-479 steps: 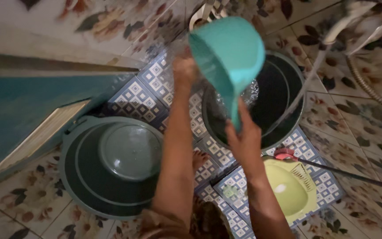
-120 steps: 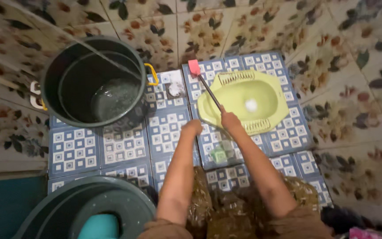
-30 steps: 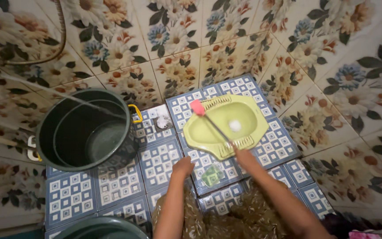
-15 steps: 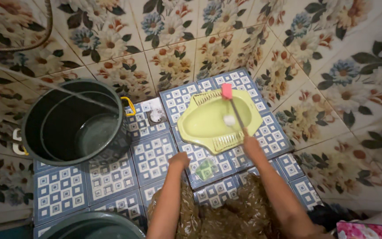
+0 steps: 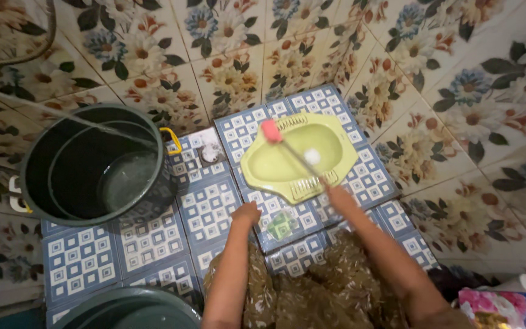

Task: The person scrubs a tiled bathroom floor with a long-handled brush, then rinses the area using water from a bucket and a scoop. They also clean a yellow plastic basin and place the brush inside it.

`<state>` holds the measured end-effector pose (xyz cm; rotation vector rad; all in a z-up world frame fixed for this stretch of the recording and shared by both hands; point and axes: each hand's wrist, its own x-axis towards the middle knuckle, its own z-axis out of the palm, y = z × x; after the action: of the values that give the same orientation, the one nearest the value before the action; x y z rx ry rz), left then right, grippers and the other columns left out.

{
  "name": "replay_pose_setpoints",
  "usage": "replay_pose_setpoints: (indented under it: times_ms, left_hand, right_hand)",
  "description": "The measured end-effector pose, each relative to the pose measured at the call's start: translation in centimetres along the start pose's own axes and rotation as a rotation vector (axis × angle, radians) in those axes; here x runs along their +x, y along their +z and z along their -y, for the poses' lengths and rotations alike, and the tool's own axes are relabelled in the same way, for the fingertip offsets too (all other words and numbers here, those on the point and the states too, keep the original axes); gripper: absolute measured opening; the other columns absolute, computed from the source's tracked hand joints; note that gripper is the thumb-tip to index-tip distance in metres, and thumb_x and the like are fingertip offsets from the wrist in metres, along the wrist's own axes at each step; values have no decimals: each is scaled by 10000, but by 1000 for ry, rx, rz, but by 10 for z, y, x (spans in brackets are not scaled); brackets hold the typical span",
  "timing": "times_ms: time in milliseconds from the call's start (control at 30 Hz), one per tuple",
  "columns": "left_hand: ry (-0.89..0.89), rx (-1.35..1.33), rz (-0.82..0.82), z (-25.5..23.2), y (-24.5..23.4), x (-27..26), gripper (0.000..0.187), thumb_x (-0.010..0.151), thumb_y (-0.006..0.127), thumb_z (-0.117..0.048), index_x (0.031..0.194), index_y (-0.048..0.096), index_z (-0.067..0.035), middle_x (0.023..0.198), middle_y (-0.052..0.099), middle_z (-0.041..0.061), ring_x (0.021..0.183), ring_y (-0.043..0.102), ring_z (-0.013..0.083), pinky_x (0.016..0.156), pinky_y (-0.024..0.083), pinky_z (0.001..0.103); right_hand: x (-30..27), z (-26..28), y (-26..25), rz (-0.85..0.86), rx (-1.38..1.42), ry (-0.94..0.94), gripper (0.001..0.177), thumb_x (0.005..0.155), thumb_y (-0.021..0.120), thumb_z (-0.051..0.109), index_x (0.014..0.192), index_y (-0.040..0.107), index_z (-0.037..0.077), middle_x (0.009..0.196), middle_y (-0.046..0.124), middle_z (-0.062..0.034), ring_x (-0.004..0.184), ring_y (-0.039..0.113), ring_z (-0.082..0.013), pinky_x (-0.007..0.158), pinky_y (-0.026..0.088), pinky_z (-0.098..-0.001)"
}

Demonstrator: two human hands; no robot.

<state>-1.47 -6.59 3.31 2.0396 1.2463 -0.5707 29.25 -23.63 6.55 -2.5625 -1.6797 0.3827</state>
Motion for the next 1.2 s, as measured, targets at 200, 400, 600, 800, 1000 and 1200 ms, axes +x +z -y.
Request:
replay_pose_setpoints:
  times_ms: [200, 400, 600, 800, 1000, 1200]
  left_hand:
    - [-29, 13, -3, 2, -3, 5, 455, 984, 578, -397, 1358, 622, -141, 1428, 605, 131, 1316, 582, 346, 1094, 428, 565]
    - [24, 27, 15, 11, 1, 6, 411, 970, 577, -322, 1283, 714, -95, 1365, 680, 184, 1242, 667, 371, 1034, 527, 493]
    - [-2, -11, -20, 13, 0, 8, 440, 963, 591, -394, 1301, 649, -119, 1380, 641, 146, 1266, 616, 356, 1034, 499, 527]
    - [-11, -23, -19, 15, 3, 14, 472, 979, 559, -406, 1368, 594, -140, 1418, 609, 119, 1303, 584, 338, 1056, 473, 540]
    - [15, -6, 8, 14, 10, 17, 462, 983, 553, -385, 1371, 617, -143, 1441, 613, 133, 1317, 594, 354, 1072, 490, 514]
    - [-34, 28, 20, 7, -2, 15, 460, 993, 556, -410, 1375, 612, -159, 1446, 598, 117, 1330, 574, 348, 1079, 470, 536]
  right_hand:
    - [6, 0, 3, -7, 154, 83, 513, 1099, 304, 196, 1610, 298, 148, 982, 689, -330, 881, 696, -461, 780, 567, -551]
    - [2, -4, 9, 57, 17, 260, 653, 1018, 391, 144, 1642, 224, 236, 926, 705, -285, 821, 708, -426, 713, 582, -543]
    - [14, 8, 11, 117, 13, -37, 746, 953, 421, 68, 1644, 228, 273, 876, 702, -280, 796, 720, -412, 730, 580, -532]
    - [18, 3, 9, -52, 124, 228, 655, 992, 442, 81, 1616, 305, 226, 885, 703, -297, 830, 705, -458, 749, 564, -561]
    - [12, -5, 0, 84, 64, 70, 741, 932, 446, 47, 1625, 274, 247, 852, 698, -293, 816, 722, -446, 740, 578, -556]
    - [4, -5, 0, 8, 96, 3, 637, 999, 405, 123, 1616, 296, 242, 843, 686, -327, 817, 710, -464, 752, 552, -566]
